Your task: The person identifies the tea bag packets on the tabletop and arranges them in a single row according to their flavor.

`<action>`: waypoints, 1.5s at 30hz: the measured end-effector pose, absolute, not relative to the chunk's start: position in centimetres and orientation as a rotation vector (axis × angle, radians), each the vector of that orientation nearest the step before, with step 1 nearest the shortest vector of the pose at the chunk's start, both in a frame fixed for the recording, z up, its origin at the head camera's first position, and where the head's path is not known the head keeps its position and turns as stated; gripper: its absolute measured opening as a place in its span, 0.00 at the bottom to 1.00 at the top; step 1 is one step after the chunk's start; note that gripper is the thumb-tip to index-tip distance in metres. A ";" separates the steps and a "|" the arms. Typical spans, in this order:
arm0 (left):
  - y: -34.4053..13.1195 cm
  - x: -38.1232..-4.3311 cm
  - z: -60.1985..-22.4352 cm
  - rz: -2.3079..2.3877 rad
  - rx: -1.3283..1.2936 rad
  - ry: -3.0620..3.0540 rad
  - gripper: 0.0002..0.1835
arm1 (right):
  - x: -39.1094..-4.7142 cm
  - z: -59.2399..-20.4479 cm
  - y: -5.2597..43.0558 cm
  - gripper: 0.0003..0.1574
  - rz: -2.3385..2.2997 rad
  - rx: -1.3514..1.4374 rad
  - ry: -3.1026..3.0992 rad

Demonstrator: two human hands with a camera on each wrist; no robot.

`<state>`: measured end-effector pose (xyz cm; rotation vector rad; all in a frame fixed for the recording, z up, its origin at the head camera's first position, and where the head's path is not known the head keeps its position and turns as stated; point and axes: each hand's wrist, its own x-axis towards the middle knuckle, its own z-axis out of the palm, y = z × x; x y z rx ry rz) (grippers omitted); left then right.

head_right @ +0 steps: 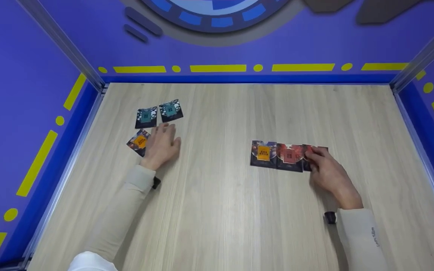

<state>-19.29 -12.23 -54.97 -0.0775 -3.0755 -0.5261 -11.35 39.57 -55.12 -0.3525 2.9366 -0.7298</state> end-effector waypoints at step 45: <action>-18.0 -17.0 -55.7 -0.517 0.144 -3.086 0.26 | -11.2 -55.3 39.7 0.29 -0.736 -0.405 2.970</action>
